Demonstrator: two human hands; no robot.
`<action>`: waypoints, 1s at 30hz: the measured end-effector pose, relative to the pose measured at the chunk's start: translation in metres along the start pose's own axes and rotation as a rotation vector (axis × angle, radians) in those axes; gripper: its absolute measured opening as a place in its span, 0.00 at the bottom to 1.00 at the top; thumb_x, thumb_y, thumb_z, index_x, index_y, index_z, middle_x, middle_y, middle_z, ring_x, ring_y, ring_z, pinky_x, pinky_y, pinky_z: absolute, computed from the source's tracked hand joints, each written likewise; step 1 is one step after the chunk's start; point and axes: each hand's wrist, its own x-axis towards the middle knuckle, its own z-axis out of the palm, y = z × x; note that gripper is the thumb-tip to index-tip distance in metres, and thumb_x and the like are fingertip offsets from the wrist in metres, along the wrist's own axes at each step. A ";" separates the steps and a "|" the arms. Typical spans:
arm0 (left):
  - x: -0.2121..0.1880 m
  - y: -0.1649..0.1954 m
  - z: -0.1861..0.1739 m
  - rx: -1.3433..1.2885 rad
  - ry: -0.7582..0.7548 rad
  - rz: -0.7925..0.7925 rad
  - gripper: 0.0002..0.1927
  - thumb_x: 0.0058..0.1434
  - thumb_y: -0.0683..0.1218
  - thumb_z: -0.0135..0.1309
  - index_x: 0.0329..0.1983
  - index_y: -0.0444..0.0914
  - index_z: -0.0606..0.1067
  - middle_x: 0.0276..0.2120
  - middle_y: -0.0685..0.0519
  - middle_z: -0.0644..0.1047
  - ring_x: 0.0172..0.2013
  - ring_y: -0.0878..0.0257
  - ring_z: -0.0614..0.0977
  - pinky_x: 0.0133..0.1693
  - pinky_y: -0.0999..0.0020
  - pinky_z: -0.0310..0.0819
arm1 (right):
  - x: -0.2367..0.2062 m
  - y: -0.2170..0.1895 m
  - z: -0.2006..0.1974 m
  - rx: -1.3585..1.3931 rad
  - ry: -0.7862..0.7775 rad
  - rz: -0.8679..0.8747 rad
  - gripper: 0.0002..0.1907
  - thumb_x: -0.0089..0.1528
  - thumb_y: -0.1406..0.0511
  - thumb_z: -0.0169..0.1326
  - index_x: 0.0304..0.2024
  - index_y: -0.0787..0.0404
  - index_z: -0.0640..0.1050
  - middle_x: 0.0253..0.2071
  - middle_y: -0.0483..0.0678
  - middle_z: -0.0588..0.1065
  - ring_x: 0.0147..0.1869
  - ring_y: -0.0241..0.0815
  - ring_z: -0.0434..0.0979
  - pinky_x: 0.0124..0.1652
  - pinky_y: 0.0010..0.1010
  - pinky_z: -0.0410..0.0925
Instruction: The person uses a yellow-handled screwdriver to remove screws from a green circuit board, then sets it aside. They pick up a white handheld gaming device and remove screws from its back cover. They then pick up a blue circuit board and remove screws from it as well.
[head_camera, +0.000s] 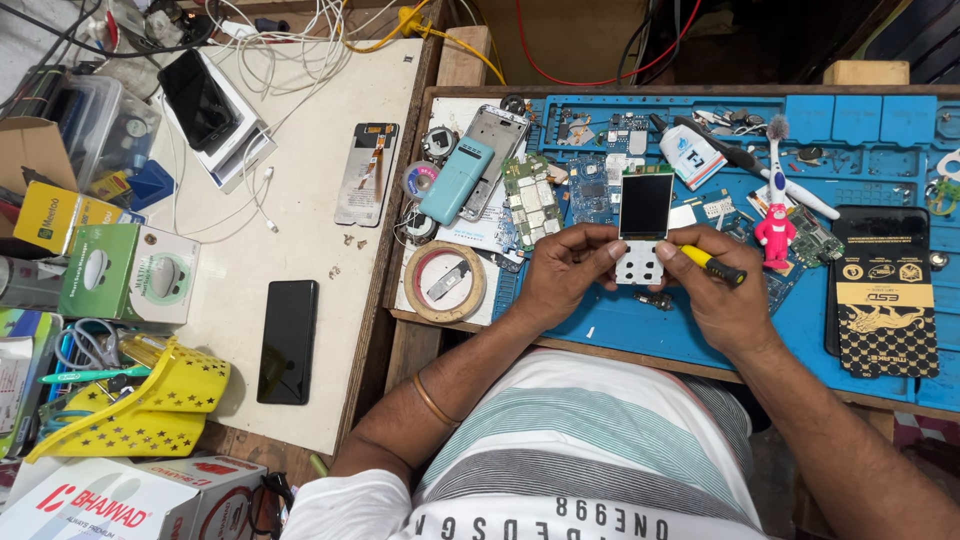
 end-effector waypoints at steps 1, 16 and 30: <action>-0.001 0.000 0.000 0.003 -0.009 0.009 0.14 0.71 0.47 0.57 0.53 0.33 0.77 0.38 0.49 0.82 0.37 0.67 0.84 0.36 0.73 0.82 | -0.001 0.000 0.000 -0.009 -0.006 0.001 0.10 0.69 0.66 0.56 0.46 0.68 0.78 0.36 0.47 0.77 0.36 0.34 0.79 0.37 0.25 0.76; -0.003 0.003 0.001 0.082 -0.050 0.059 0.11 0.72 0.46 0.56 0.50 0.33 0.76 0.34 0.50 0.81 0.33 0.69 0.83 0.35 0.74 0.82 | -0.002 -0.003 -0.003 -0.076 -0.029 -0.007 0.09 0.69 0.65 0.55 0.44 0.67 0.78 0.34 0.48 0.78 0.34 0.33 0.79 0.35 0.24 0.73; -0.003 0.001 0.000 0.078 -0.064 0.080 0.15 0.72 0.45 0.55 0.57 0.32 0.75 0.40 0.48 0.81 0.39 0.67 0.84 0.39 0.72 0.84 | -0.001 -0.001 -0.001 0.029 -0.018 -0.007 0.10 0.69 0.65 0.56 0.45 0.68 0.78 0.37 0.46 0.77 0.37 0.32 0.79 0.37 0.25 0.77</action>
